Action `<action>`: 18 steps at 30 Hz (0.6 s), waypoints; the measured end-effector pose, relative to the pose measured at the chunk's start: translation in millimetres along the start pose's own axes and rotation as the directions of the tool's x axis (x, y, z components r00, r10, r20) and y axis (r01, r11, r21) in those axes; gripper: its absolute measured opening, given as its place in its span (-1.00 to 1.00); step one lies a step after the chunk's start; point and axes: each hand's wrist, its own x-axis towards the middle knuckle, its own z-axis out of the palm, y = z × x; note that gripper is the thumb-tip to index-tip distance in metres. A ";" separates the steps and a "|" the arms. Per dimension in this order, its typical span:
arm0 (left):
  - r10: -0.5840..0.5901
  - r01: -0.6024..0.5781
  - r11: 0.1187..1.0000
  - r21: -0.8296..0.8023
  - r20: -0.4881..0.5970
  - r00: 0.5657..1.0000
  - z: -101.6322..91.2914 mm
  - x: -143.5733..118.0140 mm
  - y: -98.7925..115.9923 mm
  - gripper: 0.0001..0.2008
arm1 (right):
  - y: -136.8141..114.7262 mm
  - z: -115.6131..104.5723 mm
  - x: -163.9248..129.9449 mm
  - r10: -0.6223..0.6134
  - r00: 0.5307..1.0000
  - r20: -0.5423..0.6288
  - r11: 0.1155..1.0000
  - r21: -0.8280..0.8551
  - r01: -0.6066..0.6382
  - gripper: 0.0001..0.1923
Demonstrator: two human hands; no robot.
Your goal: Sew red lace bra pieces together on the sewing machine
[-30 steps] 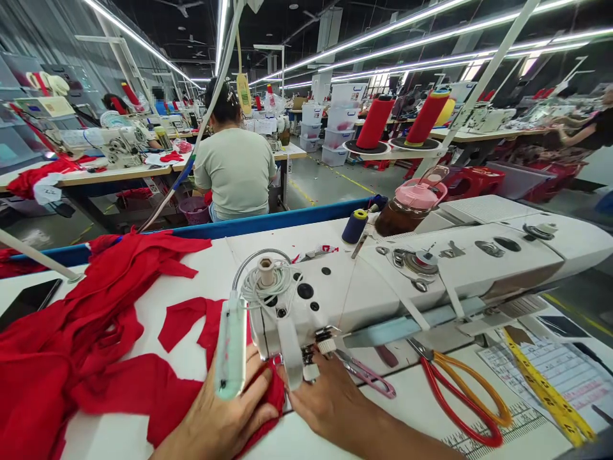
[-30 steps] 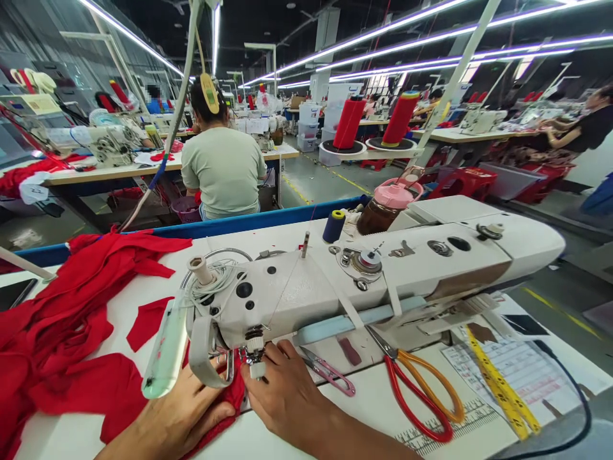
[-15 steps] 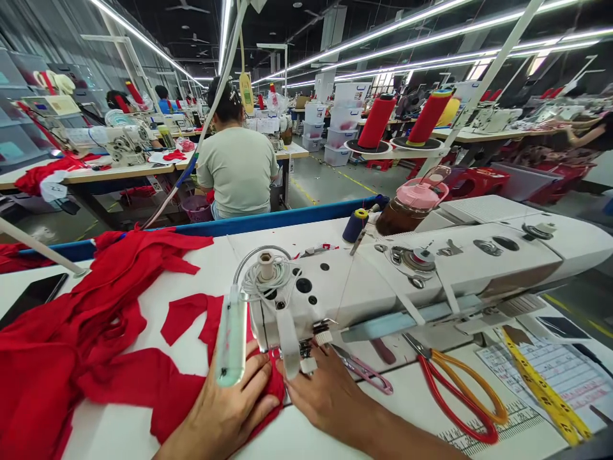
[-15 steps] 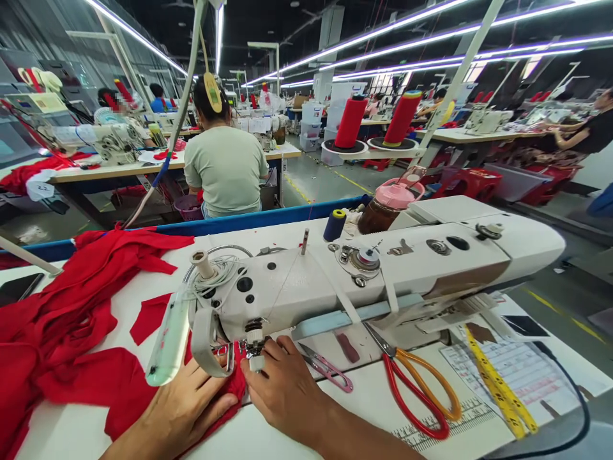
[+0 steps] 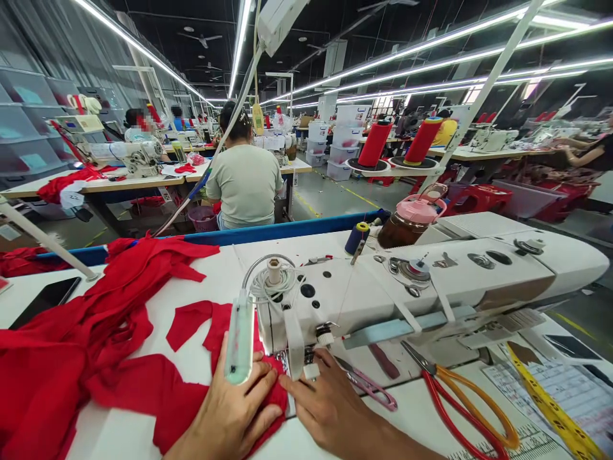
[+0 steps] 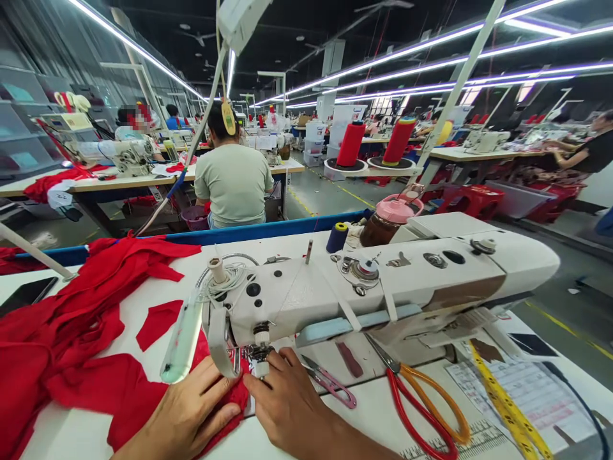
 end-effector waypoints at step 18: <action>0.031 -0.029 0.997 0.068 -0.022 0.999 9.6 -7.6 -5.2 -0.62 | 1.3 -6.2 2.3 -0.033 0.999 0.024 0.999 -0.001 0.033 -0.80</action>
